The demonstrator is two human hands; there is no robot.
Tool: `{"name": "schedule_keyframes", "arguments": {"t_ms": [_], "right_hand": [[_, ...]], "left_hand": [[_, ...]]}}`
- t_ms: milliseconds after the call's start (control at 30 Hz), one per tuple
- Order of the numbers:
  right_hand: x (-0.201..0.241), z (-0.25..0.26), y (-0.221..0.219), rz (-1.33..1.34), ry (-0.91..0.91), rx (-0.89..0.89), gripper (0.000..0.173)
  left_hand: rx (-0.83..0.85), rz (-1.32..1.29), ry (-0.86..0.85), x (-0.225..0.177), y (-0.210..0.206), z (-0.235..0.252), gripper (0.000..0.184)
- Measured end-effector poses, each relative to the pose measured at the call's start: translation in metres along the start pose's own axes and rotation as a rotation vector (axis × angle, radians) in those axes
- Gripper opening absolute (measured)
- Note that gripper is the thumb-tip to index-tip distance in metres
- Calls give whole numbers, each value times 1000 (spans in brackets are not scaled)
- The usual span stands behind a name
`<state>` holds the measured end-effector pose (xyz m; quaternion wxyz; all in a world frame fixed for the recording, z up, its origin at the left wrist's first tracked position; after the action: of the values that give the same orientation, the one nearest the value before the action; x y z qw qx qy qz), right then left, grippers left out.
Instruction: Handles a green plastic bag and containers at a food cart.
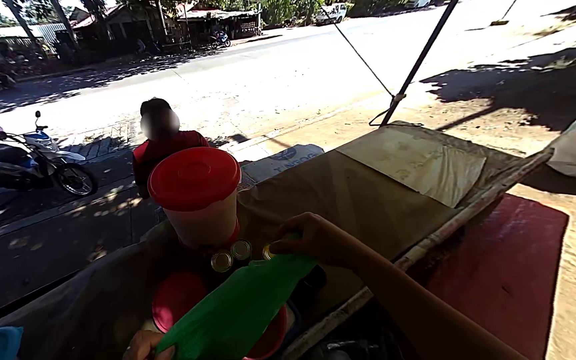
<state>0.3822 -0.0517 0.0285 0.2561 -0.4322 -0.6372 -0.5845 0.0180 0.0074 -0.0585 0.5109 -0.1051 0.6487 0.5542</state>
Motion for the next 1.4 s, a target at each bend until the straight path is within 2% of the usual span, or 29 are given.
{"name": "schedule_keyframes", "arguments": {"t_ms": [100, 167, 233, 467, 633, 867, 1033, 1233, 1333, 1400], "right_hand": [[-16, 3, -12, -157, -110, 100, 38], [-28, 7, -16, -168, -113, 121, 39], [-39, 8, -20, -95, -105, 101, 39], [-80, 11, -46, 241, -150, 19, 39], [-100, 7, -62, 397, -207, -24, 39], [-145, 6, -85, 615, -197, -102, 36], [-162, 5, -102, 675, -174, -94, 35], [-162, 1, -119, 731, -107, -75, 33], [-150, -9, -125, 610, -136, -9, 34], [-145, -15, -124, 299, -198, 12, 47]], "left_hand": [[3, -142, -28, 4, -1, 7, 24], [-8, -181, -62, 3, -7, 10, 27], [-27, -225, -81, -1, -10, 13, 28], [-154, -353, 0, -32, -18, 35, 16], [-115, -199, -128, -58, -27, 49, 24], [9, 109, -298, -82, -34, 70, 35], [72, 303, -317, -106, -33, 80, 37], [99, 316, -309, -109, -53, 74, 33], [125, 294, -283, -102, -63, 67, 33], [131, 281, -259, -98, -66, 66, 32]]}}
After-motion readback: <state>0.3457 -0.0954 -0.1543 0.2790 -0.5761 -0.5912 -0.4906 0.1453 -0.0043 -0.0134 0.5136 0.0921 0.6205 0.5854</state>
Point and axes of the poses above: each hand's wrist, its own z-axis towards the middle knuckle, its own y-axis out of the back of the hand, x = y × z, the point moved 5 cm from there along z, towards the middle knuckle, and after that the axes turned 4 degrees about z, right-handed, at the moved point
